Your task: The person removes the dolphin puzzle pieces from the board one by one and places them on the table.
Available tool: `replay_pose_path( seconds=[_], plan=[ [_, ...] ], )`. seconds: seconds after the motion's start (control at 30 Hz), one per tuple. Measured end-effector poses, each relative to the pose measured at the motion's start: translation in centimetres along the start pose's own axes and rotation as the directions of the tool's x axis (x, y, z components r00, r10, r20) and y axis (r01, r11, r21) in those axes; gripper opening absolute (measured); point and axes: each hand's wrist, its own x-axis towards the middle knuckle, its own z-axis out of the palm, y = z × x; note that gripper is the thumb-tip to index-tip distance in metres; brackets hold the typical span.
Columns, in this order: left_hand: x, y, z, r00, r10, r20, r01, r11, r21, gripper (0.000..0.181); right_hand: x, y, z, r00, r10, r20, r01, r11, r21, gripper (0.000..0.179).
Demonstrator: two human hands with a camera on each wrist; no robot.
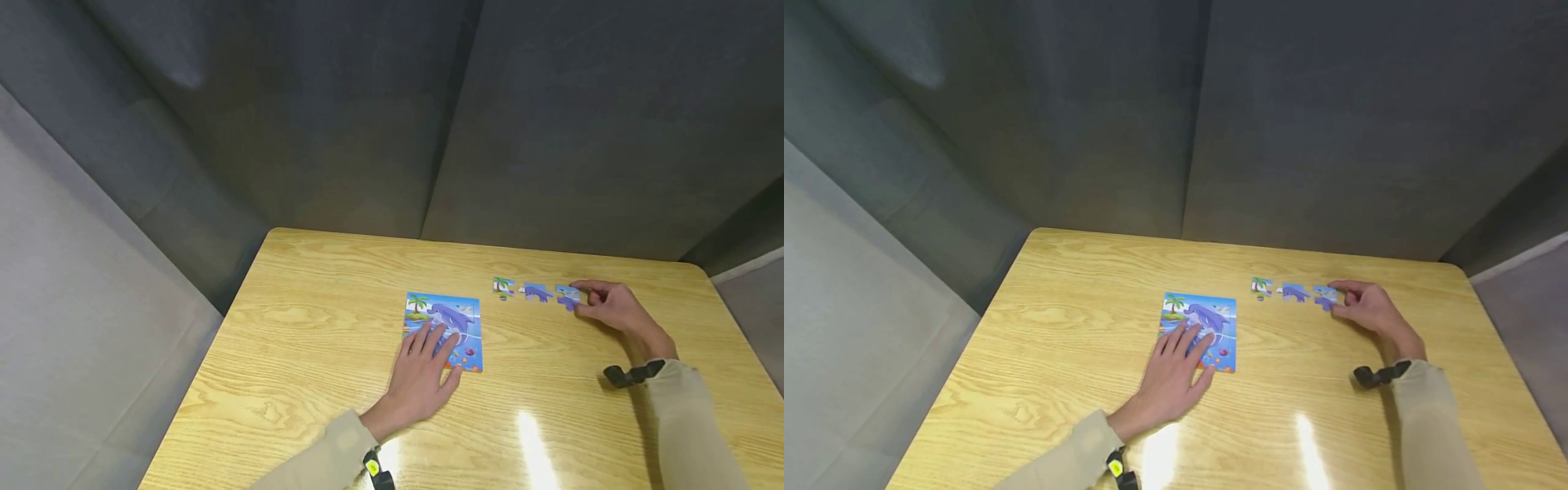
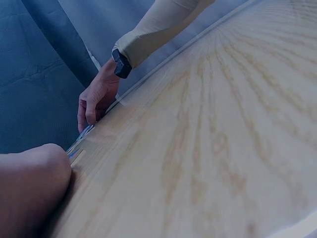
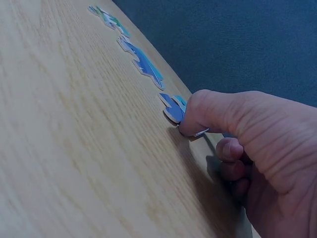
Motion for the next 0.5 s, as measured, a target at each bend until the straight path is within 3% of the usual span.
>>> replay_pose_path(
  seconds=[0.5],
  plan=[
    [0.06, -0.11, 0.27, 1.0, 0.0, 0.017, 0.0, 1.0, 0.003, 0.059, -0.23, 0.07, 0.08, 1.0, 0.006, -0.005, -0.006, 1.0, 0.0, 0.048]
  ],
)
